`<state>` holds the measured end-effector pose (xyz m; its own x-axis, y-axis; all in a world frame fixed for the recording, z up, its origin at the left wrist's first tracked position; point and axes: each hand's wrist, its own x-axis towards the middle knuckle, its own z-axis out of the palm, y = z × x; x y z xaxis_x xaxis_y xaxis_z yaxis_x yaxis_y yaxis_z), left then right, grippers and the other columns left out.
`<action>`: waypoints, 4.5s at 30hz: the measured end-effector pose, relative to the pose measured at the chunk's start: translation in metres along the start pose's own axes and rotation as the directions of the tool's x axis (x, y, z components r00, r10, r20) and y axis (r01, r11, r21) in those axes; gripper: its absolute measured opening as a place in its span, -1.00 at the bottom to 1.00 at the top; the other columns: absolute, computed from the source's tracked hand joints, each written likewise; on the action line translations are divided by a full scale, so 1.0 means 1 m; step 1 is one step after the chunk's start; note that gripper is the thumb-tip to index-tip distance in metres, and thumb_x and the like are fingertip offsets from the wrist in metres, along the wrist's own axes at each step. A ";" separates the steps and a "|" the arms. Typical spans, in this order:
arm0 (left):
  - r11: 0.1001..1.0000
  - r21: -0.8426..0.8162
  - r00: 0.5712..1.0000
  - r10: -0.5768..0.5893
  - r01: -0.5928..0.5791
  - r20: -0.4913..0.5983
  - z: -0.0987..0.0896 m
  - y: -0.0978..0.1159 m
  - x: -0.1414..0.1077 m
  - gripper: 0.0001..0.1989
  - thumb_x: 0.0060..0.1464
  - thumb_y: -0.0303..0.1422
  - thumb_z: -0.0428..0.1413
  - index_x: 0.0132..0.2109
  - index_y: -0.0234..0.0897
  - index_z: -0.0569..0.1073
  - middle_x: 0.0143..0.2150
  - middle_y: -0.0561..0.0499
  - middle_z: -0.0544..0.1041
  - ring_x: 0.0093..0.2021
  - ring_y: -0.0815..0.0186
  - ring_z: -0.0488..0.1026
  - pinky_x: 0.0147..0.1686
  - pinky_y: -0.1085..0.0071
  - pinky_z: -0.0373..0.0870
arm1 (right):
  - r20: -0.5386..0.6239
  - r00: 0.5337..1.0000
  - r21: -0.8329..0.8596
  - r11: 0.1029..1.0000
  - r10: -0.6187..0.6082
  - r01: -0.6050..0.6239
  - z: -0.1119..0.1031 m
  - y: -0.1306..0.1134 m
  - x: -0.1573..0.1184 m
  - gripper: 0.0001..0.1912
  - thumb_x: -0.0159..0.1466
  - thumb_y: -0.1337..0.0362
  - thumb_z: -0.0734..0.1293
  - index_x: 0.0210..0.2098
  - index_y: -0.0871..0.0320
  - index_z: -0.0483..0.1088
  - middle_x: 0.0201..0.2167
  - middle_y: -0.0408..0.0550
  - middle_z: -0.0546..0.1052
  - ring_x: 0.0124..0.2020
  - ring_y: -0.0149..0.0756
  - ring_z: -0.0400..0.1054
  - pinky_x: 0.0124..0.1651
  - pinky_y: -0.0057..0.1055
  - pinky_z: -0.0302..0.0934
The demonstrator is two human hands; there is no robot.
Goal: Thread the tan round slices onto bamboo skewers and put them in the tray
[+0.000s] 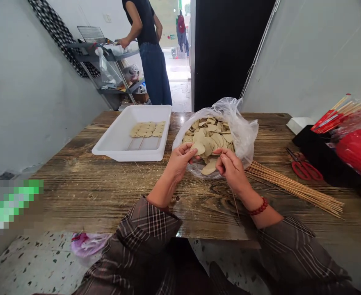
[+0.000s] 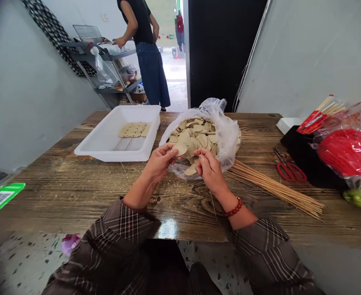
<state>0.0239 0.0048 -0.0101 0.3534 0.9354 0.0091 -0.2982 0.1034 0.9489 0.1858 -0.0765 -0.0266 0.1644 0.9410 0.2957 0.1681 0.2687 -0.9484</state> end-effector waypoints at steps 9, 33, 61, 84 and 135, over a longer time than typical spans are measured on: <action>0.995 0.047 0.995 0.087 -0.085 -0.039 -0.004 -0.001 0.001 -0.72 -0.20 -0.27 0.35 -0.34 -0.34 0.53 -0.43 0.06 0.51 -0.46 0.48 0.37 -0.49 0.57 0.25 | 0.127 0.987 -0.252 0.959 -0.099 0.128 0.006 0.003 -0.003 -0.69 0.33 0.16 0.22 -0.29 0.18 0.54 -0.47 -0.08 0.54 -0.45 -0.32 0.36 -0.38 -0.42 0.18; 0.993 0.038 0.985 0.117 -0.113 -0.128 -0.003 0.001 0.000 -0.69 -0.24 -0.30 0.33 -0.28 -0.35 0.54 -0.41 0.05 0.49 -0.45 0.46 0.33 -0.50 0.53 0.28 | 0.146 0.985 -0.259 0.957 -0.096 0.132 0.009 0.015 -0.005 -0.66 0.31 0.18 0.24 -0.11 0.16 0.59 -0.19 0.04 0.65 -0.20 -0.13 0.53 -0.17 -0.27 0.37; 0.956 0.238 0.982 0.183 -0.170 -0.036 0.000 -0.005 -0.002 -0.79 -0.14 -0.32 0.30 -0.30 -0.32 0.58 -0.40 0.04 0.53 -0.42 0.43 0.38 -0.41 0.51 0.31 | 0.116 0.993 -0.302 0.951 -0.022 0.056 0.008 0.016 0.001 -0.65 0.31 0.16 0.23 -0.20 0.21 0.59 -0.51 -0.06 0.55 -0.45 -0.26 0.42 -0.37 -0.38 0.23; 0.990 -0.135 0.994 -0.052 0.039 -0.095 0.000 -0.004 -0.001 -0.64 -0.30 -0.31 0.39 -0.34 -0.39 0.49 -0.46 0.06 0.50 -0.50 0.44 0.42 -0.58 0.54 0.33 | 0.158 0.984 -0.309 0.943 -0.081 0.127 0.007 0.016 -0.004 -0.65 0.31 0.16 0.25 -0.21 0.25 0.59 -0.48 -0.02 0.59 -0.43 -0.25 0.45 -0.30 -0.36 0.29; 0.904 0.382 0.975 0.221 -0.191 -0.036 -0.002 -0.012 -0.005 -0.85 -0.06 -0.32 0.18 -0.38 -0.31 0.41 -0.52 0.12 0.36 -0.49 0.45 0.26 -0.43 0.52 0.16 | 0.117 0.992 -0.300 0.951 -0.040 0.074 0.014 0.023 -0.002 -0.58 0.31 0.08 0.19 -0.37 0.22 0.56 -0.69 -0.16 0.37 -0.61 -0.36 0.24 -0.48 -0.44 0.10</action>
<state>0.0242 -0.0001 -0.0223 0.2462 0.9468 0.2072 0.0021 -0.2143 0.9768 0.1757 -0.0690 -0.0507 0.0426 0.9471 0.3180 0.4637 0.2632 -0.8460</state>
